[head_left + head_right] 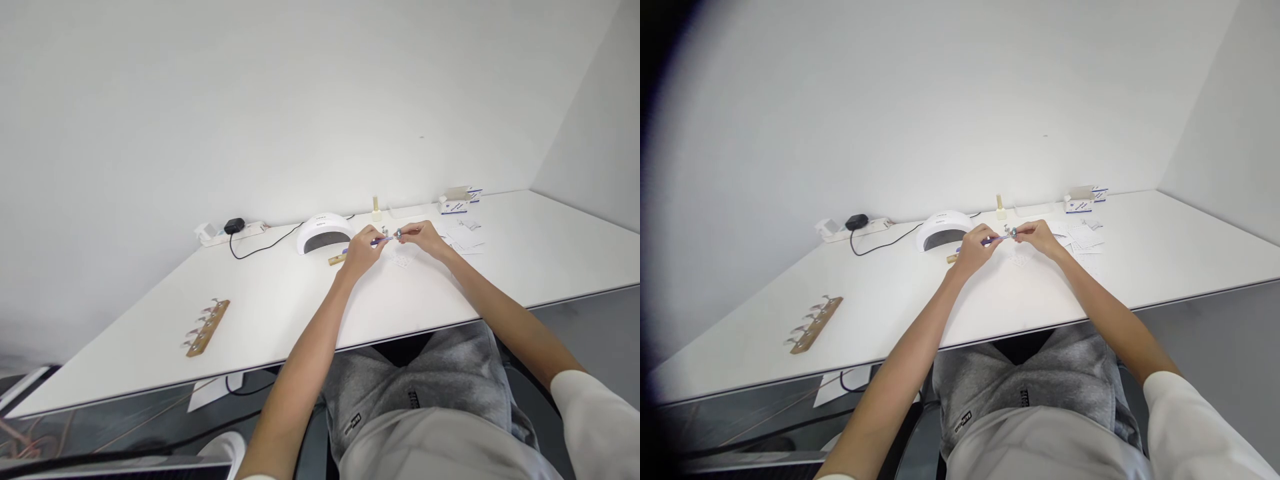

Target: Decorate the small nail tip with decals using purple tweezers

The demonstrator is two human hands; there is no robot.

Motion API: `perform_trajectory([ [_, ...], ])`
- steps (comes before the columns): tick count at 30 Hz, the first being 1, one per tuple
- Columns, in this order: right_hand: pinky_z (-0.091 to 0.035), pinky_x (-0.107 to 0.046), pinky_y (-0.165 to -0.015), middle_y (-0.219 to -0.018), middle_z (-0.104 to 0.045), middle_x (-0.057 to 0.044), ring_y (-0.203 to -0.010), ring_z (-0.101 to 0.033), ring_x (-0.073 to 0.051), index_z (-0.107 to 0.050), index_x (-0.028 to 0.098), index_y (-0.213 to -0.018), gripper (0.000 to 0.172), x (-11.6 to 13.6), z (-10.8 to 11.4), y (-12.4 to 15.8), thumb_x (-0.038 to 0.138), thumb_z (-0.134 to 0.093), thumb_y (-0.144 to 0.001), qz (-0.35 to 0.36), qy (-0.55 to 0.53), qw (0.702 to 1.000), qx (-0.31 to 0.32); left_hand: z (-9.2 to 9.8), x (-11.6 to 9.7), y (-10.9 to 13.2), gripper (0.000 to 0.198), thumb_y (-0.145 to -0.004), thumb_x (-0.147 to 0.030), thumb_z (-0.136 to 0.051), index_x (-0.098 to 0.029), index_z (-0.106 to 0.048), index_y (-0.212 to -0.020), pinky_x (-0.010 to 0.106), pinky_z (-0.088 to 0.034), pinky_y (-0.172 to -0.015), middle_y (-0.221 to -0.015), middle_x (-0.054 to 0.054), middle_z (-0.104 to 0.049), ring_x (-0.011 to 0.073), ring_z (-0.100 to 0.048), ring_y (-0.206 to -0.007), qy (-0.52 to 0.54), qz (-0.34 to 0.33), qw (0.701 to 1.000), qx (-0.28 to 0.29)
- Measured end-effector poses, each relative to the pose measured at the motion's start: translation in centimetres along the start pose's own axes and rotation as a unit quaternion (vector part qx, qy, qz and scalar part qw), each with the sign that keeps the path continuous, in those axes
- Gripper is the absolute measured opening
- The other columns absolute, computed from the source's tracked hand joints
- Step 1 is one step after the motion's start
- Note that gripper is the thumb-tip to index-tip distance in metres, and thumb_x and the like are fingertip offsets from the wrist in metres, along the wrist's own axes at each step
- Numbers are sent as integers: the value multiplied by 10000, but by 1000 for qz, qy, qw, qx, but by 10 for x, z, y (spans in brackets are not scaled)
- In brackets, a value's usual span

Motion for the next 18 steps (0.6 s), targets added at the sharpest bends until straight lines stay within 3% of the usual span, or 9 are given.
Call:
perform_trajectory([
  [18, -526, -336, -717, -704, -689, -46, -657, -605, -155, -754, 157, -709, 186, -2, 0, 0, 283, -785, -577, 0, 12, 1000, -8, -1, 1, 1, 75, -822, -175, -612, -173, -640, -753, 252, -434, -629, -797, 22, -601, 121, -560, -687, -9, 21, 1000, 22],
])
Point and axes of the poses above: each hand's wrist, its own y-axis away from the middle knuckle, its own z-axis out of the back of the hand, x = y × z, the point moved 3 cm from there along -y, towards the middle knuckle
